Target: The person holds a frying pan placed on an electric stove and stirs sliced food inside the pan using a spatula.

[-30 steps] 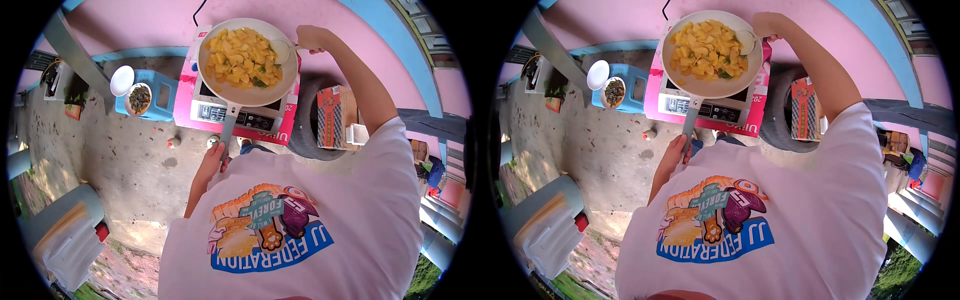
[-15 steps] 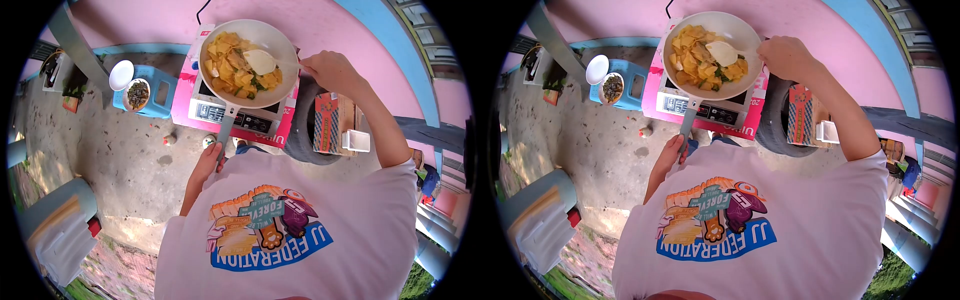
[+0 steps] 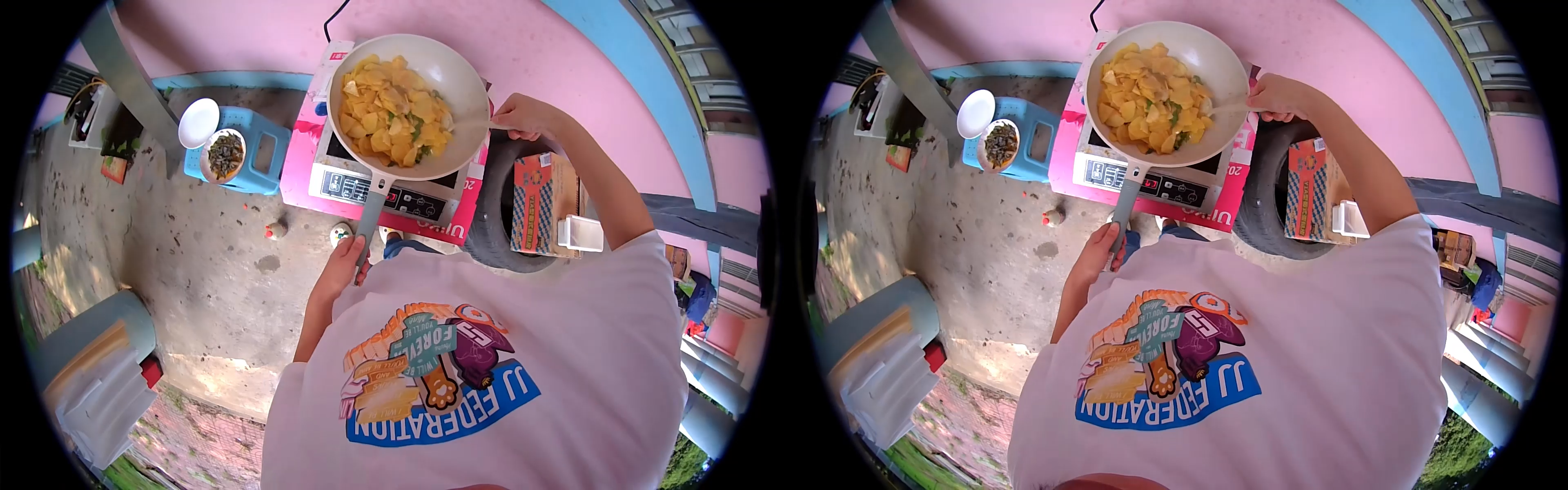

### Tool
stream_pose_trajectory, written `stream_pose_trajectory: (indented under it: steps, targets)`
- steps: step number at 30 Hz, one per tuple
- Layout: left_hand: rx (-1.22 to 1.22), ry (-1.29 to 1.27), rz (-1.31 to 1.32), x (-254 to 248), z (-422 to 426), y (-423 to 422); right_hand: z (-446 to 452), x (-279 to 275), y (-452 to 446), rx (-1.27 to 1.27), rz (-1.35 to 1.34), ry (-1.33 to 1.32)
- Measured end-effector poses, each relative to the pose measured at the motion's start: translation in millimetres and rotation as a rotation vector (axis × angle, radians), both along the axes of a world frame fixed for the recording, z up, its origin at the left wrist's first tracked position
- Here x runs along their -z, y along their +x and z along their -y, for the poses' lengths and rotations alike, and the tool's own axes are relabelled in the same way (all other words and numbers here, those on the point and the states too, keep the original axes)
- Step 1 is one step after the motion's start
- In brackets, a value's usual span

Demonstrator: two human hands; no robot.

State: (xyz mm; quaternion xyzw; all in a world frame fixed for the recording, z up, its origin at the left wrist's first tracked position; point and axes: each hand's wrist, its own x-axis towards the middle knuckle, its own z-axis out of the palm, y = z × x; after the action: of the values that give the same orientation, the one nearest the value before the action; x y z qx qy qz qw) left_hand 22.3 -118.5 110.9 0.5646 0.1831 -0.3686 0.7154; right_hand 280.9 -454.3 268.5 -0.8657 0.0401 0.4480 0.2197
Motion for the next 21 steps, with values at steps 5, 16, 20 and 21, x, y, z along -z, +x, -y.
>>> stream_pose_trajectory:
  steps: [5, 16, 20, 21]
  targets:
    - [0.005, 0.001, -0.008, -2, 1, 1, -6, 73, -30, 0.047, 0.271, 0.374]
    - [-0.01, -0.032, -0.044, -3, 1, 0, -43, -49, -136, -0.619, 0.828, -0.34]
    - [-0.027, -0.034, -0.05, -4, 2, -1, -77, -67, -167, -0.74, 0.688, -0.298]
    - [-0.04, -0.033, -0.043, -4, 2, -1, -91, -56, -170, -0.776, 0.6, -0.254]
